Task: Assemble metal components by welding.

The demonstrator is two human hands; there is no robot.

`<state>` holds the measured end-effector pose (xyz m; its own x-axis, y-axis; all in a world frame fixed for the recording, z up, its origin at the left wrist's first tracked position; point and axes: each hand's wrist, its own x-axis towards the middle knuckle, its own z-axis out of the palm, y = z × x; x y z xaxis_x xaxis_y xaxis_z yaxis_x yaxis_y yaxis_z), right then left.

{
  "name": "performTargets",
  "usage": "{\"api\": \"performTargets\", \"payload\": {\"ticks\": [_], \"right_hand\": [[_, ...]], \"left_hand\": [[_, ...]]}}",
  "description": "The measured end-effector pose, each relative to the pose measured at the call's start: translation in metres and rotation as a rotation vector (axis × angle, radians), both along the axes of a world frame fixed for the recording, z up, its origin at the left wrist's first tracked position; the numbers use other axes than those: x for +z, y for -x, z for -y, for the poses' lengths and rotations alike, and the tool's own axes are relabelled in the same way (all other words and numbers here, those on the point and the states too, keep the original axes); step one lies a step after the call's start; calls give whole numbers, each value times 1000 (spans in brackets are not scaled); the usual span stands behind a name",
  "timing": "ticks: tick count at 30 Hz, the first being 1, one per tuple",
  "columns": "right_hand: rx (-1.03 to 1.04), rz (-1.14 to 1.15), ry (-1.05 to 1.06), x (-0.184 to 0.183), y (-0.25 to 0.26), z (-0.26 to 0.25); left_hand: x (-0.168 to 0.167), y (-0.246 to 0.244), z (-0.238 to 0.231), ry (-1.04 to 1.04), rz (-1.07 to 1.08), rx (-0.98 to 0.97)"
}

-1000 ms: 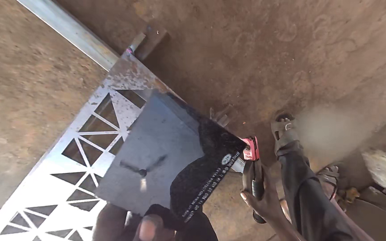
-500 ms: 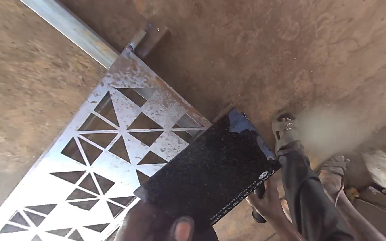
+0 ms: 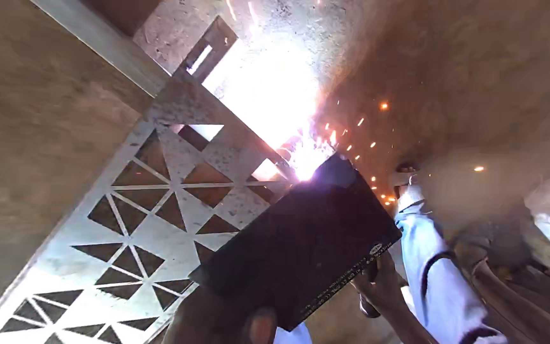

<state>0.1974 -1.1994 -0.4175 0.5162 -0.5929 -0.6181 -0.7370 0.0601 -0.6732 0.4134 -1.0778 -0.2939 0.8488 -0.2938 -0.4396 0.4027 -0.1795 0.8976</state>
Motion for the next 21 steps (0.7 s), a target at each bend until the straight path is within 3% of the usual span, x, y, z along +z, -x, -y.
{"api": "performTargets", "payload": {"ticks": [7,10,14,16,19,21], "right_hand": [[-3,21,-43,3,-3,3],[5,49,-39,1,-3,3],[21,-11,-1,6,-1,1],[28,11,16,5,0,0],[49,22,41,3,0,2],[60,-2,37,2,1,1]], "left_hand": [[0,3,-4,50,-80,10],[-26,26,-36,261,27,1],[6,-3,7,-18,-44,-4],[3,3,0,11,-30,-12],[-24,33,-36,223,111,-32],[-1,14,-12,72,-40,-3]]}}
